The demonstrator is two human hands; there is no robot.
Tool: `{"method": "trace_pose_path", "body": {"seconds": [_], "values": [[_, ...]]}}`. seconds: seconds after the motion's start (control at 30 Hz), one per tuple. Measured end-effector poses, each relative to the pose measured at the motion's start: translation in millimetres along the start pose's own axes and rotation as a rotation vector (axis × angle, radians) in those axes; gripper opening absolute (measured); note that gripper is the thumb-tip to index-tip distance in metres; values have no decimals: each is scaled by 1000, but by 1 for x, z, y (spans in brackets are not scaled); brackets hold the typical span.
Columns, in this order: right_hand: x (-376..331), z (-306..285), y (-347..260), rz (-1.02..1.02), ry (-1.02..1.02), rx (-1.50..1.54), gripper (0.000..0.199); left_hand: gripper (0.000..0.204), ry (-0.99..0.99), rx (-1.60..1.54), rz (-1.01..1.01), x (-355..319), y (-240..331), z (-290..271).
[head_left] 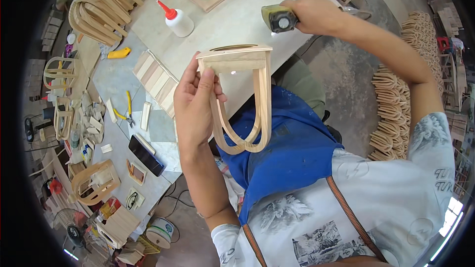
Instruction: Assemble wooden chair frames using a pneumatic nail gun, hammer, and wood glue.
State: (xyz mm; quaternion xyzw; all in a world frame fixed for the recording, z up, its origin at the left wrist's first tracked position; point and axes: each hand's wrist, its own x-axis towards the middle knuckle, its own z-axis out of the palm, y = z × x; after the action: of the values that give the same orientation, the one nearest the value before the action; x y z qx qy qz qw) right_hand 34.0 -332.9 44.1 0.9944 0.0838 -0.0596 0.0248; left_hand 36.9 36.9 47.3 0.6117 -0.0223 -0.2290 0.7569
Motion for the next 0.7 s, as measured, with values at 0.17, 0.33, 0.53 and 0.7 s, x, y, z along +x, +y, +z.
{"method": "trace_pose_path", "body": {"seconds": [0.17,0.33,0.53,0.7], "values": [[30,66,4,-77,186,85,54,57,66,-25,-130,29,-14,-6],[34,72,6,-260,264,198,71,57,64,19,-267,46,-11,-13],[68,70,147,25,536,60,40,59,125,58,-247,50,-19,-11],[72,124,236,263,214,110,37,63,120,68,-211,52,-26,-15]]}}
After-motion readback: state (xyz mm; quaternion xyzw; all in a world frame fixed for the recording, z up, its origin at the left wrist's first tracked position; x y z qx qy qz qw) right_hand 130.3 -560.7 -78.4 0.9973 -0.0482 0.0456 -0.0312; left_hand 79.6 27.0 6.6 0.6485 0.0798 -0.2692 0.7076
